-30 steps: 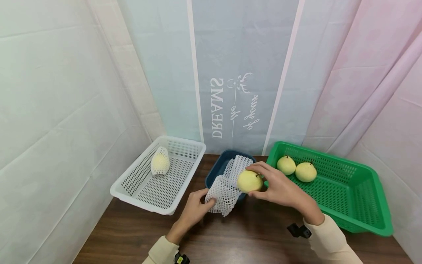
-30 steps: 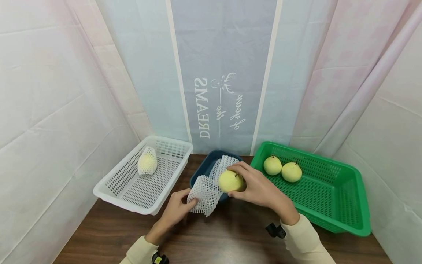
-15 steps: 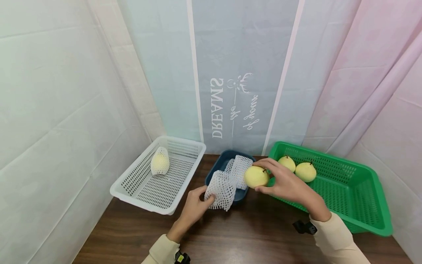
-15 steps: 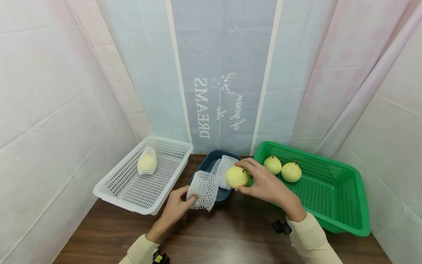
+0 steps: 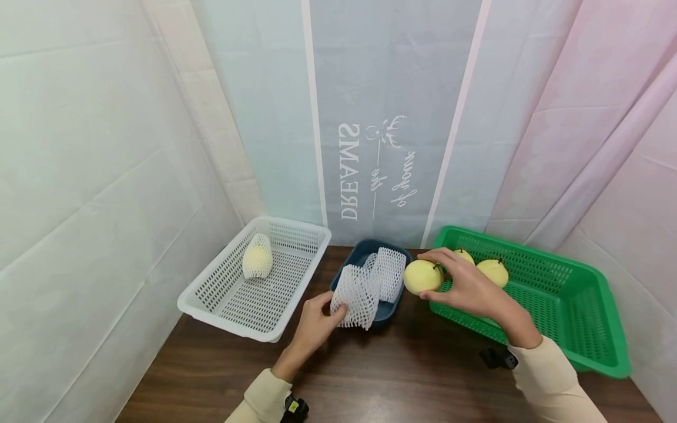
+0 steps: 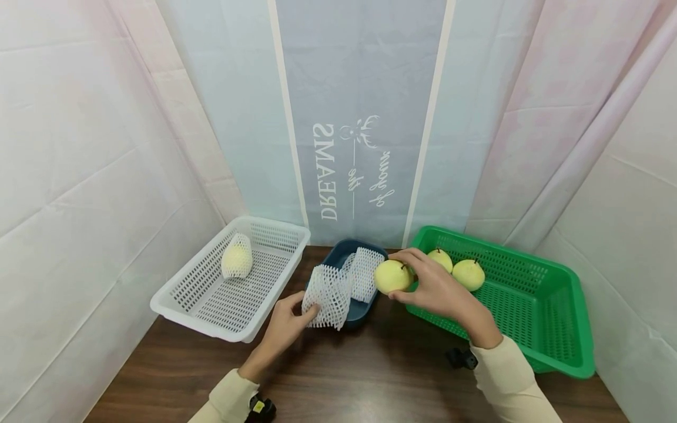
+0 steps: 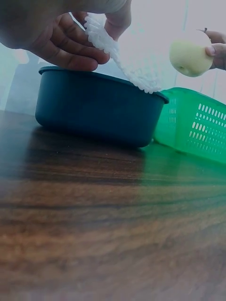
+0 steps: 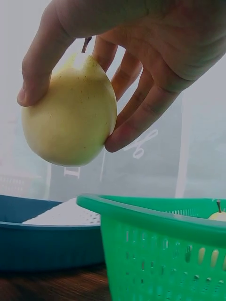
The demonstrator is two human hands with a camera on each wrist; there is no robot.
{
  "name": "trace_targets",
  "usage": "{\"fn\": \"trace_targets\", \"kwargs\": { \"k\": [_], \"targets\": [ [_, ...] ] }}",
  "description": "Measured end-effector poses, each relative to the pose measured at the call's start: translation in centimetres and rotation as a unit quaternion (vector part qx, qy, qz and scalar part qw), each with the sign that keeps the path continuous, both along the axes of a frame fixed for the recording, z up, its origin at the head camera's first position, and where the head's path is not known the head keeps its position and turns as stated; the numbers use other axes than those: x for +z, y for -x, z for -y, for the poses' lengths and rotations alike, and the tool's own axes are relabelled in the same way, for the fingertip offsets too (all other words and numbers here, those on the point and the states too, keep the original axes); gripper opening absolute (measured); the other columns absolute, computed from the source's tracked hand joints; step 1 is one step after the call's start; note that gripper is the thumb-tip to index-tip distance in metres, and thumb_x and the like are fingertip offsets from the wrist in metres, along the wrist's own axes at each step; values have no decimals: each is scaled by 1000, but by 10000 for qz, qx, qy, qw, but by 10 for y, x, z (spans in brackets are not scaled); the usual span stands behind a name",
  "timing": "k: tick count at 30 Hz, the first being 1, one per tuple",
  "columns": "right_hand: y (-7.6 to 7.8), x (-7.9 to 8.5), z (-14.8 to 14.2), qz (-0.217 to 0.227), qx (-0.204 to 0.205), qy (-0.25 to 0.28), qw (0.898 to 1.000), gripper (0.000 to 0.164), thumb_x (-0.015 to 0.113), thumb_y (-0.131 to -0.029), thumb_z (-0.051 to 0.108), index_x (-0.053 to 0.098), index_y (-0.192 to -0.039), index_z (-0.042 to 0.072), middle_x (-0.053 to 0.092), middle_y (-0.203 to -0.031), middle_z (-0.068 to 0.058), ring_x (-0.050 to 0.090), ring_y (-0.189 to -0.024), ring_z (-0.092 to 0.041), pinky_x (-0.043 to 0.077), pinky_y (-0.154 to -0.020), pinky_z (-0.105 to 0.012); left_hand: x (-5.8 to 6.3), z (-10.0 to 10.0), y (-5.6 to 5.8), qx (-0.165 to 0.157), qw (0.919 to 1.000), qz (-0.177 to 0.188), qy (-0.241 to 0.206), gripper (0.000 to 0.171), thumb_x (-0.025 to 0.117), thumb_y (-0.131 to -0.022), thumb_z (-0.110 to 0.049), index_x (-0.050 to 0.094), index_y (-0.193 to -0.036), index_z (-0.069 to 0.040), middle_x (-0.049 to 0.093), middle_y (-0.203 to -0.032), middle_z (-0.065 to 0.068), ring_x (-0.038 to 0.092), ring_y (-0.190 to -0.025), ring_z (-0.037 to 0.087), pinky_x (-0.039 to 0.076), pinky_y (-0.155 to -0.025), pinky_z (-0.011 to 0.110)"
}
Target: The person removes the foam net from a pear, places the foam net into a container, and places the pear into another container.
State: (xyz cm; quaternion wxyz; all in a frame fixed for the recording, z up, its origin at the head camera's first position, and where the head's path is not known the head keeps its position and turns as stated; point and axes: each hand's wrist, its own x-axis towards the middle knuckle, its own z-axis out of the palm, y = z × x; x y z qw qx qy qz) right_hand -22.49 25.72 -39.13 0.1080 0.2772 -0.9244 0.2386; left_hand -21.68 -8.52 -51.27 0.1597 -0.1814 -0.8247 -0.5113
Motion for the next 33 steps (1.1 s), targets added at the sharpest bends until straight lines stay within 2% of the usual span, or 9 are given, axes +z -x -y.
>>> {"fn": "trace_targets", "kwargs": {
  "k": [2,5,8,10,18,27,33],
  "targets": [
    [1,1,-2,54,-47,12,10000,72,94,-83,30,62,-144,12,62,-143,-11,62,-120,-28,55,-96,-55,0,-1,1,-13,10000,71,-49,8,78,-94,-15,72,-89,-16,65,-77,-7,55,-67,4,49,-63,22],
    [3,2,-5,136,-77,66,9999,70,94,-83,30,63,-144,13,62,-142,-11,61,-117,-27,56,-95,-55,1,-2,3,-20,9998,146,-109,11,78,-94,-14,71,-89,-19,62,-74,-9,55,-65,4,48,-61,22],
    [5,3,-9,201,-61,149,9997,69,93,-84,30,62,-144,12,61,-141,-13,62,-112,-26,61,-90,-49,1,-4,5,-9,9997,181,-136,11,78,-95,-15,71,-89,-20,61,-74,-9,55,-65,4,48,-60,22],
    [7,3,-12,251,-23,201,9995,69,93,-85,28,62,-144,10,60,-141,-14,63,-109,-25,64,-80,-43,0,-4,6,11,9997,192,-137,11,78,-95,-17,70,-89,-20,60,-74,-9,54,-64,4,48,-59,22],
    [13,4,-22,412,-95,219,9989,71,92,-86,34,61,-145,9,61,-137,-14,64,-108,-25,63,-77,-32,5,-8,10,49,9996,142,-230,12,78,-96,-18,70,-88,-17,59,-72,-7,52,-62,4,46,-57,21],
    [20,5,-38,407,-380,140,9984,72,91,-86,37,61,-145,7,63,-135,-13,62,-105,-25,59,-74,-32,11,-14,14,22,9995,138,-275,9,77,-97,-18,71,-91,-15,60,-74,-4,51,-62,6,45,-57,21],
    [24,7,-48,458,-455,151,9978,75,90,-87,39,59,-146,4,63,-136,-16,62,-105,-26,59,-79,-38,14,-17,19,47,9998,138,-158,11,78,-96,-16,69,-89,-15,58,-74,-5,51,-63,5,43,-58,20]
  ]
}}
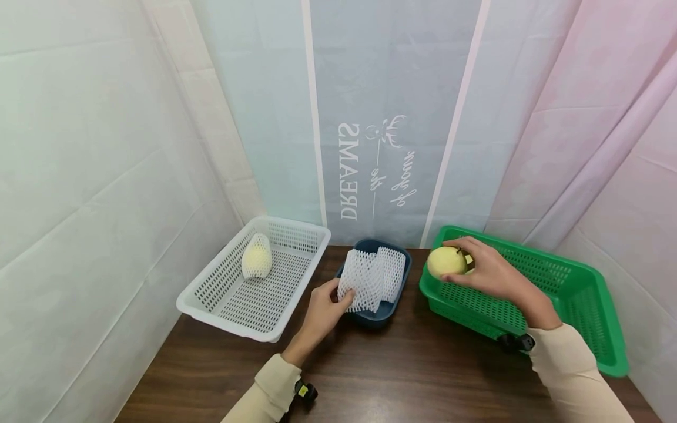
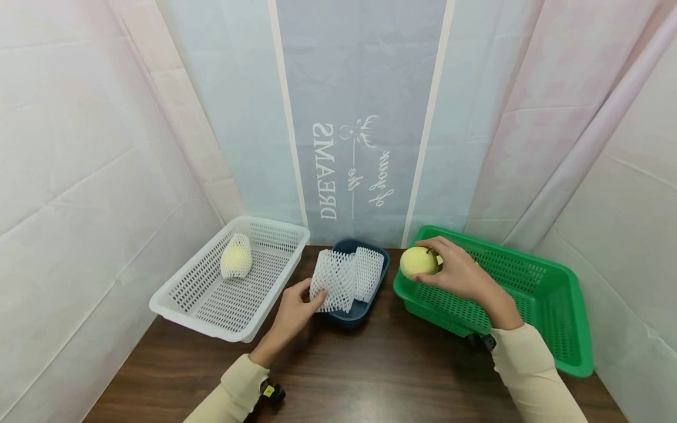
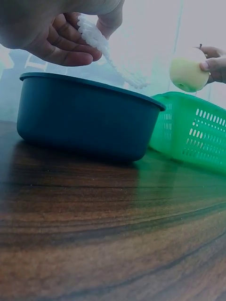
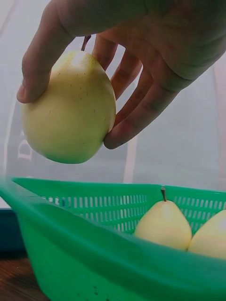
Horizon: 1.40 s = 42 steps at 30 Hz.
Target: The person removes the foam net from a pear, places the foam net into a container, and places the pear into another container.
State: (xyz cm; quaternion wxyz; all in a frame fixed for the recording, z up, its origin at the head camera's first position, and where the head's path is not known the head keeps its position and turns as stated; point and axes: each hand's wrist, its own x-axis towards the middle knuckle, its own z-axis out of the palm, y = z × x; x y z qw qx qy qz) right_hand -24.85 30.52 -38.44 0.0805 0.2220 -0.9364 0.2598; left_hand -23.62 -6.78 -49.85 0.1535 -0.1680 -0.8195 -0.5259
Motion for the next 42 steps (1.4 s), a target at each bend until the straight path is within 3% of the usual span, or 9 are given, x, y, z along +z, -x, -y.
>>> {"fn": "trace_targets", "kwargs": {
  "k": [11,21,35,42],
  "targets": [
    [7,-1,-20,89,-278,-64,9996,75,89,-88,41,58,-147,6,61,-136,-20,63,-107,-33,59,-75,-36,4,-5,9,-116,9998,109,71,10,76,-98,-17,70,-91,-14,63,-75,-3,52,-65,5,44,-59,20],
    [11,1,-37,105,-256,95,9996,72,88,-90,34,58,-146,1,61,-133,-21,63,-113,-40,59,-73,-28,8,-8,18,-134,9995,147,264,18,74,-99,-19,65,-86,-12,60,-73,-2,51,-65,8,43,-60,21],
    [17,6,-59,417,-650,-169,9969,80,83,-92,45,52,-152,2,54,-147,-30,59,-125,-51,57,-78,-54,11,-13,25,-67,9985,387,394,11,72,-101,-18,71,-94,-10,65,-75,0,52,-65,8,45,-60,21],
    [20,6,-73,566,-820,-156,9949,83,83,-92,48,50,-153,1,51,-150,-31,57,-125,-53,56,-78,-55,10,-13,30,-109,9980,384,486,10,71,-101,-18,70,-100,-8,66,-77,2,52,-63,7,44,-59,21]
  ]
}}
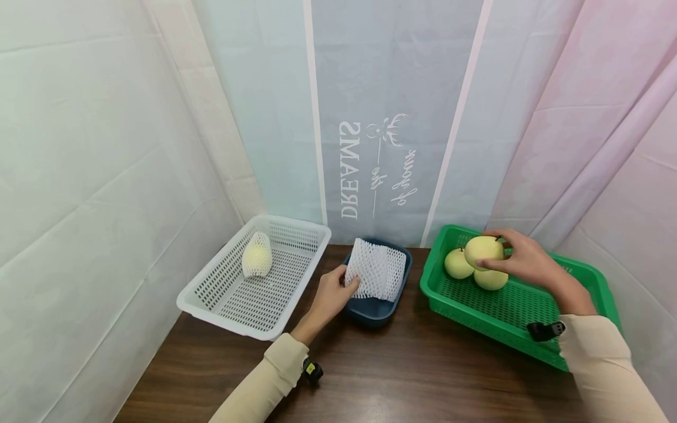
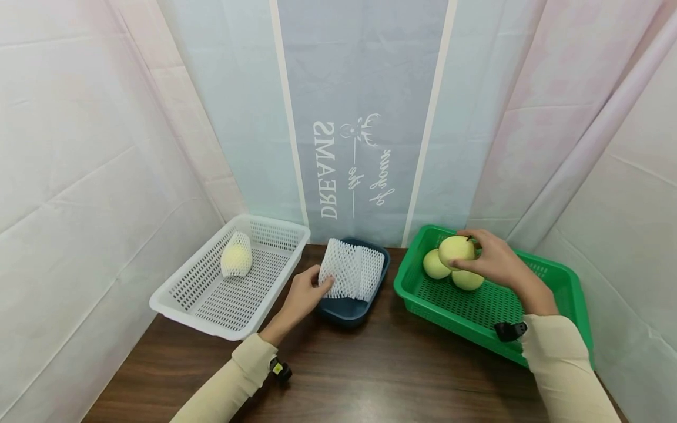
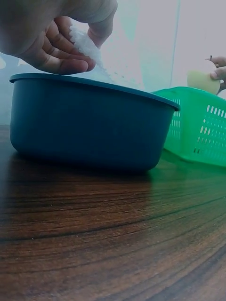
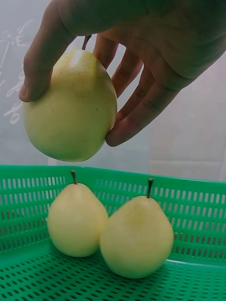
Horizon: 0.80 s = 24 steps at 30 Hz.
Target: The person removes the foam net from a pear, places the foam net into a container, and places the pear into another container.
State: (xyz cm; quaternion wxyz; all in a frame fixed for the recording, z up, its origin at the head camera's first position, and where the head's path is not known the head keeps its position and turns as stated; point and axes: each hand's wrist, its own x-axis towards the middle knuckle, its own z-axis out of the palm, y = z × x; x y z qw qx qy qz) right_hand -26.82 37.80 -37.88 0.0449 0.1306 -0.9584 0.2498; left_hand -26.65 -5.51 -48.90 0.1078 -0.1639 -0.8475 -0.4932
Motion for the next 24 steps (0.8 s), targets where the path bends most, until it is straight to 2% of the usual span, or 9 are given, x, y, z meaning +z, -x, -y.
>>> {"fn": "trace_targets", "kwargs": {
  "k": [9,16,20,24],
  "targets": [
    [6,-4,-19,126,-119,-44,9998,84,80,-95,48,47,-154,0,48,-151,-34,53,-128,-56,55,-83,-63,0,-1,5,19,9998,165,-77,19,70,-101,-16,69,-118,-6,78,-94,7,59,-70,8,49,-62,22],
    [9,-5,-30,166,-178,-63,9997,82,80,-95,45,47,-153,-3,47,-151,-36,51,-128,-59,53,-87,-69,-2,-1,8,-160,9994,305,12,33,68,-103,-17,57,-132,-5,76,-93,6,52,-61,7,43,-56,22],
    [9,-7,-36,184,-208,-55,9996,82,79,-96,44,46,-152,-6,48,-149,-37,51,-128,-60,53,-87,-69,-3,-2,10,-200,9988,435,26,43,67,-104,-17,51,-141,-4,77,-104,11,59,-66,6,47,-59,23],
    [9,-9,-43,189,-245,-105,9995,81,78,-97,44,47,-151,-8,49,-147,-39,52,-127,-61,52,-88,-70,-4,-3,12,-67,9987,443,244,55,68,-103,-17,44,-150,-2,73,-117,17,61,-72,8,51,-60,25]
  ]
}}
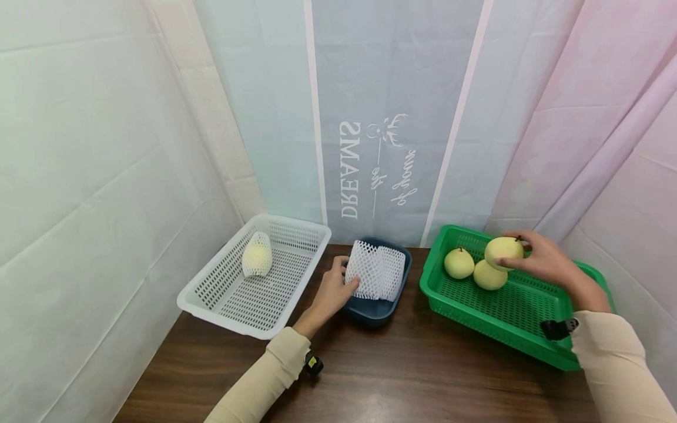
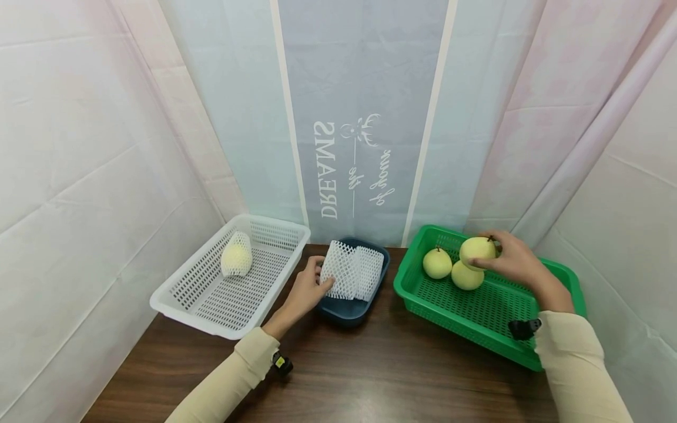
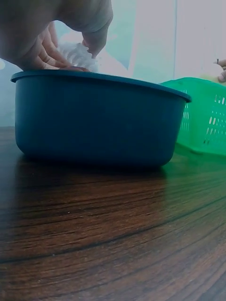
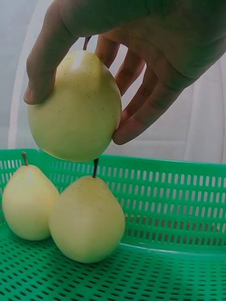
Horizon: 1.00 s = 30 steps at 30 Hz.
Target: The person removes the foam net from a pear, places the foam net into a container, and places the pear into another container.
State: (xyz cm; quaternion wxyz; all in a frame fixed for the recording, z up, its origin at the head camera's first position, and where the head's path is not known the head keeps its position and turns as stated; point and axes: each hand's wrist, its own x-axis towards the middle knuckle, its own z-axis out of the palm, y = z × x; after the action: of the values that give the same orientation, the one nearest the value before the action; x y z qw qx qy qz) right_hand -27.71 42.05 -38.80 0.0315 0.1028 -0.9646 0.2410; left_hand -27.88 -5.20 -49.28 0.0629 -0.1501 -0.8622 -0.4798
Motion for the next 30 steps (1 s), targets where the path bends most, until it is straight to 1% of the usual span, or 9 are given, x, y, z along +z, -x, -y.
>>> {"fn": "trace_targets", "kwargs": {
  "k": [3,7,10,14,16,20,23,25,30],
  "targets": [
    [0,-3,-5,30,-30,-14,10000,82,78,-97,43,47,-151,-9,50,-146,-40,53,-126,-62,52,-89,-71,0,-1,1,100,9997,-62,219,62,69,-102,-16,41,-155,-1,70,-123,17,61,-73,13,52,-61,29],
    [-1,-6,-11,116,-33,20,9999,81,78,-97,42,47,-149,-12,50,-144,-41,54,-124,-63,54,-88,-68,0,-3,0,204,9979,-258,565,60,70,-102,-17,46,-155,-4,65,-134,16,66,-94,22,57,-79,40],
    [-2,-9,-16,169,-32,-1,9999,81,78,-98,42,47,-149,-13,51,-144,-42,55,-123,-65,56,-86,-66,-1,-5,0,303,9951,-399,851,56,70,-102,-19,51,-153,-5,58,-142,18,66,-107,29,57,-90,47],
    [-4,-12,-21,237,-60,-6,9997,83,77,-98,42,45,-149,-15,50,-143,-43,55,-121,-67,58,-82,-62,-4,-6,1,277,9929,-422,1075,54,69,-103,-21,53,-152,-4,52,-148,19,68,-110,33,58,-93,48],
    [-5,-13,-23,281,-98,-4,9996,83,76,-98,42,44,-150,-15,49,-143,-44,55,-120,-67,59,-80,-59,-5,-7,1,213,9920,-494,1144,54,69,-103,-21,53,-151,-2,50,-149,19,67,-117,33,57,-97,48],
    [-5,-15,-29,366,-195,-43,9991,85,76,-99,43,42,-151,-15,48,-143,-45,56,-119,-67,59,-75,-54,-8,-8,1,159,9881,-746,1332,55,70,-102,-19,54,-150,1,46,-153,19,56,-134,35,52,-108,48],
    [-4,-17,-34,408,-242,-81,9988,86,75,-99,44,41,-151,-15,49,-142,-45,56,-119,-67,59,-74,-52,-9,-8,1,208,9834,-930,1543,56,71,-102,-18,53,-151,1,42,-157,19,47,-140,35,51,-109,47],
    [-3,-18,-37,413,-263,-116,9987,86,75,-99,45,41,-150,-16,50,-141,-45,57,-117,-66,58,-73,-51,-9,-8,1,246,9807,-1040,1638,56,72,-101,-17,53,-151,1,41,-157,19,44,-140,35,52,-107,46],
    [-3,-21,-44,494,-297,-139,9982,87,74,-99,45,40,-150,-17,50,-139,-47,58,-113,-64,57,-71,-49,-9,-9,2,224,9762,-1319,1707,52,74,-100,-14,58,-146,2,46,-152,19,46,-137,35,53,-105,46]
  ]
}}
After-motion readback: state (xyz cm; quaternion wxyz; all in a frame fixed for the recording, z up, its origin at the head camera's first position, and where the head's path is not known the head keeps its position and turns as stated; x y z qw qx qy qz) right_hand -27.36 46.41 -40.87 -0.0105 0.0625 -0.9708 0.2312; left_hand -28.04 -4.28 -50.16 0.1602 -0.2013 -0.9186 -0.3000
